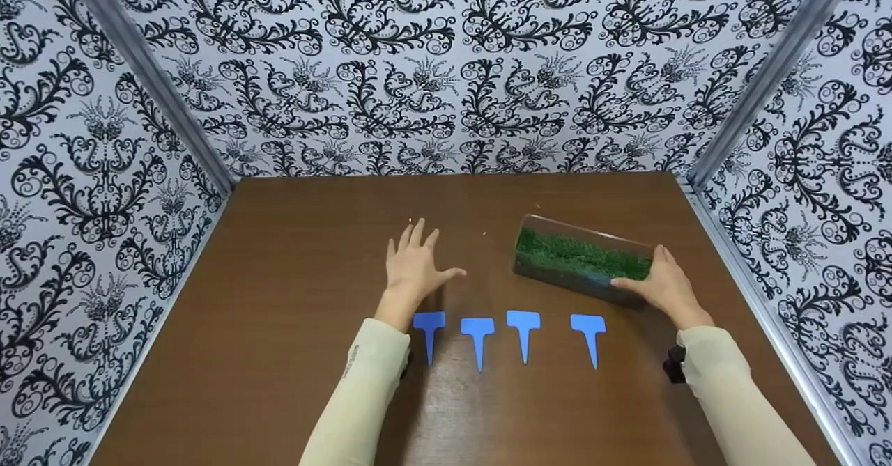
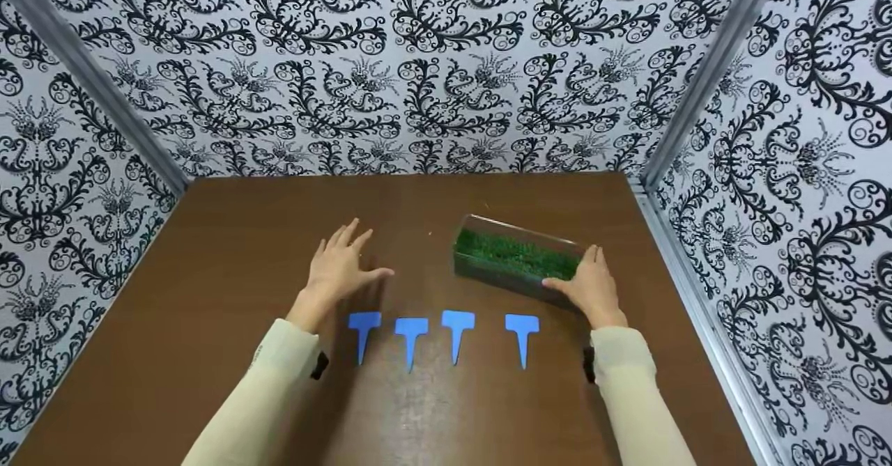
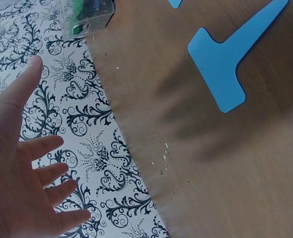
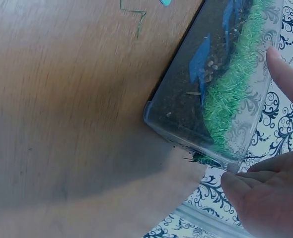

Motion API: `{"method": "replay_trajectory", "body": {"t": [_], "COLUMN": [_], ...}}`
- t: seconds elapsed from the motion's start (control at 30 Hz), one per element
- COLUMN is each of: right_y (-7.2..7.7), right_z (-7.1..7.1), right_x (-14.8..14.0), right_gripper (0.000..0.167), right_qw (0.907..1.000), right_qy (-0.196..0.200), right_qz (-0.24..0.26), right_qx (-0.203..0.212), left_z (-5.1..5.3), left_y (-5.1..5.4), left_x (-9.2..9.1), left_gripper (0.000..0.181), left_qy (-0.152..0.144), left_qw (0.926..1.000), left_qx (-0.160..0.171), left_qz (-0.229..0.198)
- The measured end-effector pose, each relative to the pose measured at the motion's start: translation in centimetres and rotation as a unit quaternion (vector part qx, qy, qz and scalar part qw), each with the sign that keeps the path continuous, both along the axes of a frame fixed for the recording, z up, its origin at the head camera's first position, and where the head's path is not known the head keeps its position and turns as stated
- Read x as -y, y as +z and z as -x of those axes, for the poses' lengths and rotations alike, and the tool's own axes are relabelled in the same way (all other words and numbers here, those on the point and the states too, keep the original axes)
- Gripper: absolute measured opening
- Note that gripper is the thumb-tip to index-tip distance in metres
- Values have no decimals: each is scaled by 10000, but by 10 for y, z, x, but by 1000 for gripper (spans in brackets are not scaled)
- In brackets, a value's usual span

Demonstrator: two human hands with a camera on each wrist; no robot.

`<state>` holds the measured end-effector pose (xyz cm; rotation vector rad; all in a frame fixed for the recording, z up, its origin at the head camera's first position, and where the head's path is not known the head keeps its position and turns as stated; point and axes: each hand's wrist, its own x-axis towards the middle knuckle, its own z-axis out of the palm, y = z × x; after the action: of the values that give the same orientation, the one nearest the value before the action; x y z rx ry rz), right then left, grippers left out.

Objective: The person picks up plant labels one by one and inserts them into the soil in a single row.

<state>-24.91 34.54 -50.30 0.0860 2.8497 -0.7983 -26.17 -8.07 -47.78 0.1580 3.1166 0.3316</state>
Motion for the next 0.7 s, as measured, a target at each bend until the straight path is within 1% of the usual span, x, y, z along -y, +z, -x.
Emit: {"method": "replay_trajectory", "body": {"t": [0.13, 0.4, 0.57, 0.7], "right_y": [1, -2, -2, -2], "right_z": [-1, -1, 1, 3], "right_x": [-3, -9, -5, -1], "right_gripper": [126, 114, 110, 108], "right_qw": [9999, 9992, 9992, 9988], "right_qy": [3, 127, 221, 350], "right_qz": [-42, -166, -40, 54], "right_qx": [-120, -341, -334, -350], "left_z": [-1, -2, -3, -4], "left_y": [-3, -11, -14, -16], "left_x": [1, -3, -4, -3], "left_gripper": [97, 97, 98, 96], "left_qy": [17, 3, -11, -18], "left_qw": [10000, 9999, 9999, 9999], "left_qx": [1, 94, 126, 116], "left_qz": [13, -40, 10, -51]}}
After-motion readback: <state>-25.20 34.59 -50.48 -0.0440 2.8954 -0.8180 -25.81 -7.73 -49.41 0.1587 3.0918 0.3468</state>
